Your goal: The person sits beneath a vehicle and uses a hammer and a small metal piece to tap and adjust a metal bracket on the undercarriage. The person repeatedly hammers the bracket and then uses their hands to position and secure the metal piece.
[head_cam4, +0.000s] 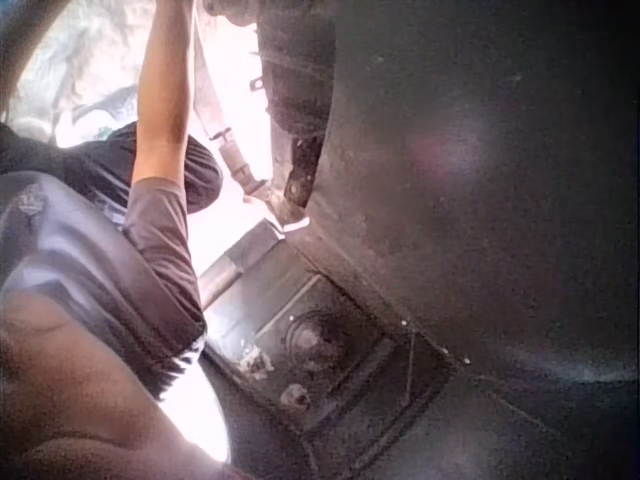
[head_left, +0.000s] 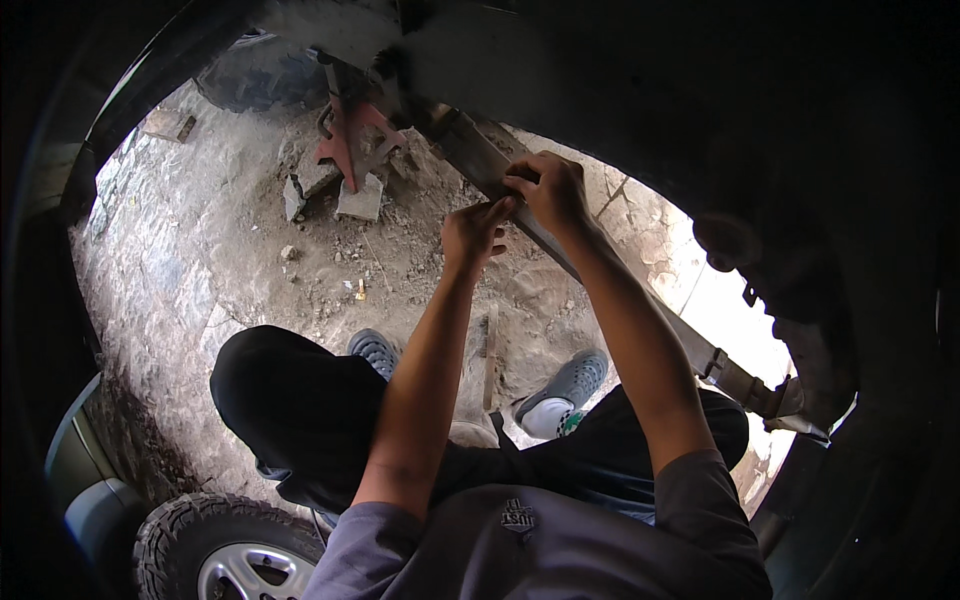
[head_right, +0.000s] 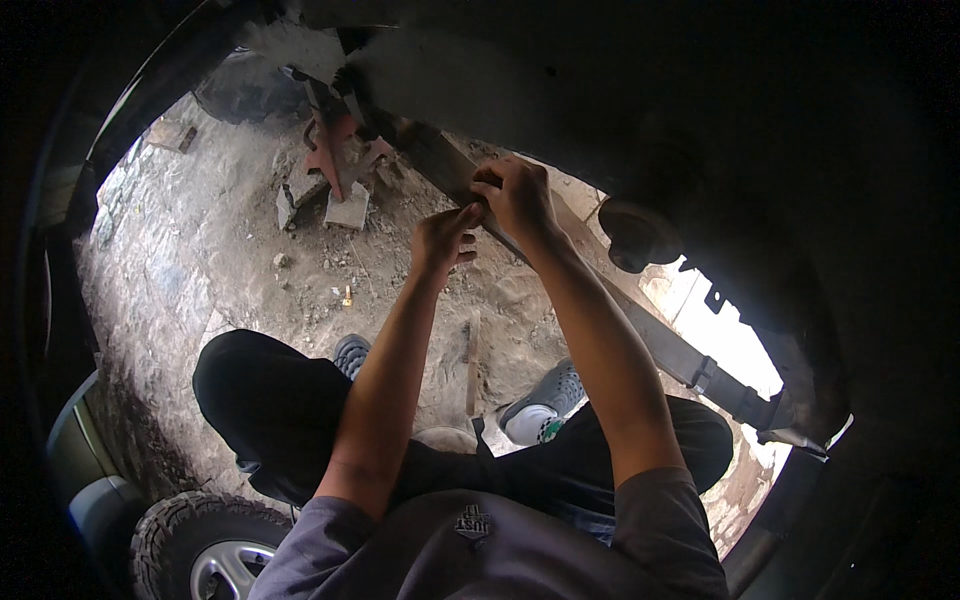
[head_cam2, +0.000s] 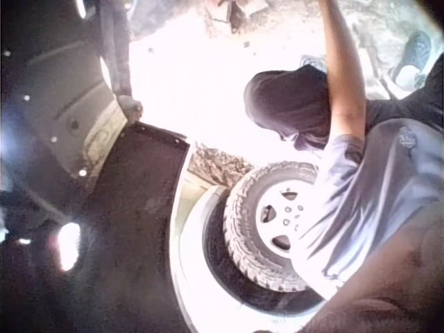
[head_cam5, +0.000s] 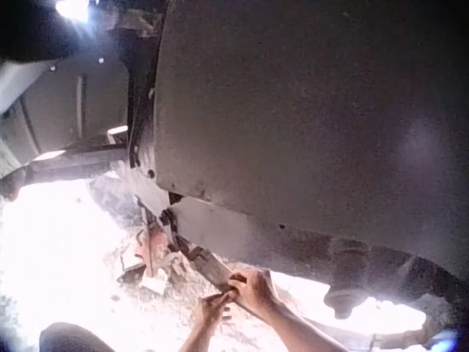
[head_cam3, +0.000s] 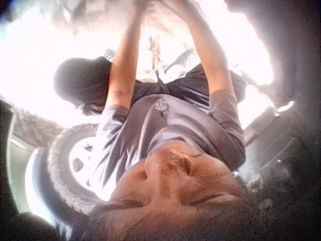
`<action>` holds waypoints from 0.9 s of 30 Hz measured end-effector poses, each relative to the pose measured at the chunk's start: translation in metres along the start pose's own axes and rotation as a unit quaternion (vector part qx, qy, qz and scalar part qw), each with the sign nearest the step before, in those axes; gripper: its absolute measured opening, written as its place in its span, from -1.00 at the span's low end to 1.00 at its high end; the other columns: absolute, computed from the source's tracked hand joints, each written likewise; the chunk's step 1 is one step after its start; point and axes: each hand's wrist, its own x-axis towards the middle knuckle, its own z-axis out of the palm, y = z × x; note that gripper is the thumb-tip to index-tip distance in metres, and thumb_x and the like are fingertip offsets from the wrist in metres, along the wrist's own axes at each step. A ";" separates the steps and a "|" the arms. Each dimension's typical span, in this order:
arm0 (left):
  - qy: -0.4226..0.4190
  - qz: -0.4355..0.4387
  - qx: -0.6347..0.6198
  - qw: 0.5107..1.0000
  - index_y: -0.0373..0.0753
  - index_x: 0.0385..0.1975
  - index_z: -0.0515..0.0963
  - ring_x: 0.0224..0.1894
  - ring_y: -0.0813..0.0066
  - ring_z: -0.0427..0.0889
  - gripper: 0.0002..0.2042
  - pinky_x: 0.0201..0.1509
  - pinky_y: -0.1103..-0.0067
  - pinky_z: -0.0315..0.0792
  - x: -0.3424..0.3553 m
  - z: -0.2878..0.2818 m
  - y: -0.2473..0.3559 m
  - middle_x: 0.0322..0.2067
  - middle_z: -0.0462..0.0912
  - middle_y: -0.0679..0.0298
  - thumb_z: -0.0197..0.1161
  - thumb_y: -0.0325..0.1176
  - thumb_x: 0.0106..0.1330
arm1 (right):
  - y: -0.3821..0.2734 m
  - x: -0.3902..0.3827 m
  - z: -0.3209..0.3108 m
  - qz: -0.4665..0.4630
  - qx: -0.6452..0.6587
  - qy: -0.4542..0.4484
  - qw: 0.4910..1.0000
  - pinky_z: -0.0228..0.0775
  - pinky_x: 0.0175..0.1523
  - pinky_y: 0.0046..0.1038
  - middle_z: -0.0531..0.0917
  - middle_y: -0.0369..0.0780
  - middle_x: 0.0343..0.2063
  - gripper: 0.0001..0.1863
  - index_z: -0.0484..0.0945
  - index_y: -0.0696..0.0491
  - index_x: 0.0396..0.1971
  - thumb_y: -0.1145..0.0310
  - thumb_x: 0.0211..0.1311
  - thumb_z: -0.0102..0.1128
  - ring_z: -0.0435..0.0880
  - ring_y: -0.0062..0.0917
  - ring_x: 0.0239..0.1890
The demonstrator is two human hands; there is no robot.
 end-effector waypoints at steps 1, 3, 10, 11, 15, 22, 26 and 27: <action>0.009 0.001 -0.003 1.000 -0.37 0.10 0.70 -0.21 0.39 0.72 -0.44 -0.17 0.34 0.77 -0.002 0.002 0.001 -0.13 0.76 0.17 0.53 0.01 0.31 | 0.002 -0.003 0.000 0.007 0.002 0.002 1.000 0.61 -0.02 -0.31 0.78 -0.09 -0.30 -0.80 0.79 0.09 -0.28 0.40 0.08 0.53 0.81 -0.24 -0.18; 0.019 -0.002 0.011 1.000 -0.37 0.08 0.70 -0.21 0.40 0.72 -0.44 -0.18 0.35 0.77 -0.005 0.002 0.001 -0.13 0.77 0.17 0.53 0.01 0.31 | 0.003 -0.007 -0.002 0.015 -0.005 -0.004 1.000 0.60 -0.01 -0.31 0.78 -0.09 -0.30 -0.80 0.79 0.07 -0.27 0.40 0.08 0.52 0.81 -0.24 -0.17; 0.071 0.031 0.020 0.997 -0.25 -0.10 0.82 -0.48 0.51 0.72 -0.53 -0.45 0.47 0.75 0.005 0.007 -0.006 -0.45 0.75 0.21 0.57 0.05 0.23 | 0.005 0.008 0.005 -0.020 0.009 0.001 1.000 0.60 -0.02 -0.35 0.80 -0.16 -0.28 -0.79 0.80 0.03 -0.22 0.33 0.15 0.53 0.81 -0.33 -0.19; 0.065 0.044 0.013 0.997 -0.21 -0.11 0.82 -0.51 0.50 0.71 -0.52 -0.49 0.48 0.74 0.006 0.003 -0.012 -0.47 0.75 0.20 0.58 0.08 0.20 | 0.004 0.003 0.008 -0.015 0.005 0.006 1.000 0.60 -0.01 -0.35 0.80 -0.16 -0.27 -0.80 0.80 0.02 -0.22 0.33 0.16 0.52 0.81 -0.33 -0.17; 0.065 0.039 0.092 0.993 -0.13 -0.13 0.84 -0.49 0.49 0.73 -0.51 -0.39 0.47 0.67 0.011 0.002 -0.010 -0.51 0.74 0.23 0.55 0.18 0.19 | 0.014 -0.003 0.002 0.013 0.023 0.007 1.000 0.59 0.02 -0.34 0.79 -0.17 -0.26 -0.80 0.80 0.01 -0.21 0.32 0.17 0.52 0.80 -0.33 -0.14; 0.050 0.079 0.202 0.975 -0.02 -0.11 0.84 -0.19 0.36 0.83 -0.51 -0.09 0.44 0.59 0.012 -0.007 -0.006 -0.29 0.86 0.23 0.49 0.25 0.19 | 0.010 -0.009 -0.009 0.047 0.028 -0.048 0.997 0.61 0.02 -0.37 0.83 -0.13 -0.24 -0.81 0.79 0.04 -0.21 0.33 0.20 0.49 0.83 -0.36 -0.14; 0.046 0.090 0.200 0.974 -0.04 -0.11 0.84 -0.20 0.35 0.84 -0.51 -0.07 0.43 0.59 0.015 -0.013 -0.009 -0.29 0.86 0.21 0.50 0.23 0.20 | -0.010 -0.028 -0.001 0.098 0.024 0.062 0.993 0.62 0.03 -0.37 0.84 -0.13 -0.26 -0.76 0.78 0.04 -0.15 0.28 0.23 0.49 0.85 -0.35 -0.16; 0.042 0.104 0.185 0.976 -0.04 -0.11 0.84 -0.21 0.35 0.84 -0.51 -0.07 0.42 0.59 0.016 -0.012 -0.009 -0.30 0.86 0.20 0.51 0.23 0.20 | -0.006 -0.030 0.001 0.089 0.014 0.067 0.994 0.62 0.03 -0.36 0.84 -0.13 -0.25 -0.75 0.77 0.04 -0.15 0.27 0.22 0.49 0.85 -0.34 -0.16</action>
